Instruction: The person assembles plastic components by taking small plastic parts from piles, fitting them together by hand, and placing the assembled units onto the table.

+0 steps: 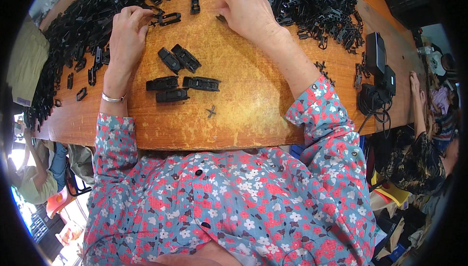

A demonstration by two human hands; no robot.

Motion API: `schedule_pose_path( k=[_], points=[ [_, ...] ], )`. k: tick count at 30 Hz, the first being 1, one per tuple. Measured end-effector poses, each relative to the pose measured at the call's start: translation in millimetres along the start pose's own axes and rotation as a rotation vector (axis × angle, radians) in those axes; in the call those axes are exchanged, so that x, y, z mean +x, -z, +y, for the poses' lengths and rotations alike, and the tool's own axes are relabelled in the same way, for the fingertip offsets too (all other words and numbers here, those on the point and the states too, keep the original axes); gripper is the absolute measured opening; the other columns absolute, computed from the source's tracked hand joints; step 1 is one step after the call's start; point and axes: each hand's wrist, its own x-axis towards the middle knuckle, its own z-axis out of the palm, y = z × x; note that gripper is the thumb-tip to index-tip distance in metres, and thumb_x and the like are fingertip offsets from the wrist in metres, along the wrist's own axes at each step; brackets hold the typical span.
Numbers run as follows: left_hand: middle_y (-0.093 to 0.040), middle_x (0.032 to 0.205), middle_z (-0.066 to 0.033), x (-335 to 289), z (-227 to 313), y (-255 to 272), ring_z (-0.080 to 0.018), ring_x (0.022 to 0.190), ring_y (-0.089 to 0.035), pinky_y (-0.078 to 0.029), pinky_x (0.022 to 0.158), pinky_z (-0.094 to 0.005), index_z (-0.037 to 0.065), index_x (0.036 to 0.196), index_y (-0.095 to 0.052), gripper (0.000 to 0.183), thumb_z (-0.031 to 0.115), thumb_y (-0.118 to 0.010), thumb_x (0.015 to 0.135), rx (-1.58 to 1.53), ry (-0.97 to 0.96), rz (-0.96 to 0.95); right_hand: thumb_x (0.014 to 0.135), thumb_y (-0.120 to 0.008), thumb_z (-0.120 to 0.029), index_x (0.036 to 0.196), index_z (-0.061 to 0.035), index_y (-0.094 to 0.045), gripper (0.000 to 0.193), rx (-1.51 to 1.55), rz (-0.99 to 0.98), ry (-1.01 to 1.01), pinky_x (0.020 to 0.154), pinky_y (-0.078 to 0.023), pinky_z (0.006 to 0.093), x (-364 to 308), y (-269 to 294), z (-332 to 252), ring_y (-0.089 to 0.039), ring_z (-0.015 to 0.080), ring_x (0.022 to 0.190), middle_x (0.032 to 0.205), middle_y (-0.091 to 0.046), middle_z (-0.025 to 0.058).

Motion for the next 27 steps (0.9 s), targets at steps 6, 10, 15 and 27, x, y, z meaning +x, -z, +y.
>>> schedule_pose_path(
  k=[6,10,15,27],
  points=[
    [-0.065,0.112,-0.0077,1,-3,-4,-0.0287,0.106,-0.060,-0.053,0.091,-0.0393,0.009,0.105,-0.072,0.020,0.004,-0.071,0.086,-0.061,0.023,-0.074,0.090,-0.069,-0.020,0.100,-0.0076,-0.076,0.017,0.000,-0.118,-0.066,0.085,-0.056,0.0465,-1,-1,3,-0.071,0.0366,0.093,0.093,-0.074,0.0171],
    [-0.065,0.113,-0.0070,6,-6,-5,-0.0284,0.108,-0.060,-0.053,0.091,-0.0392,0.010,0.108,-0.071,0.020,0.005,-0.069,0.088,-0.073,-0.008,0.017,0.090,-0.069,-0.021,0.100,-0.0059,-0.076,0.019,0.063,-0.100,-0.078,0.083,-0.056,0.0480,0,4,3,-0.071,0.0384,0.090,0.091,-0.073,0.0199],
    [-0.065,0.115,-0.0073,15,-11,-18,-0.0289,0.110,-0.060,-0.052,0.095,-0.0397,0.010,0.112,-0.069,0.024,0.004,-0.069,0.089,-0.090,-0.059,0.022,0.090,-0.069,-0.022,0.098,-0.0046,-0.076,0.020,0.047,-0.131,-0.094,0.082,-0.056,0.0486,1,3,6,-0.071,0.0398,0.088,0.090,-0.072,0.0230],
    [-0.070,0.106,-0.0088,14,-14,-12,-0.0291,0.100,-0.065,-0.052,0.090,-0.0382,0.007,0.117,-0.067,0.026,0.012,-0.070,0.091,-0.013,-0.070,-0.077,0.084,-0.075,-0.010,0.098,0.0008,-0.072,0.017,0.125,-0.246,-0.041,0.075,-0.057,0.0393,0,15,2,-0.073,0.0304,0.081,0.086,-0.073,0.0173]
  ],
)
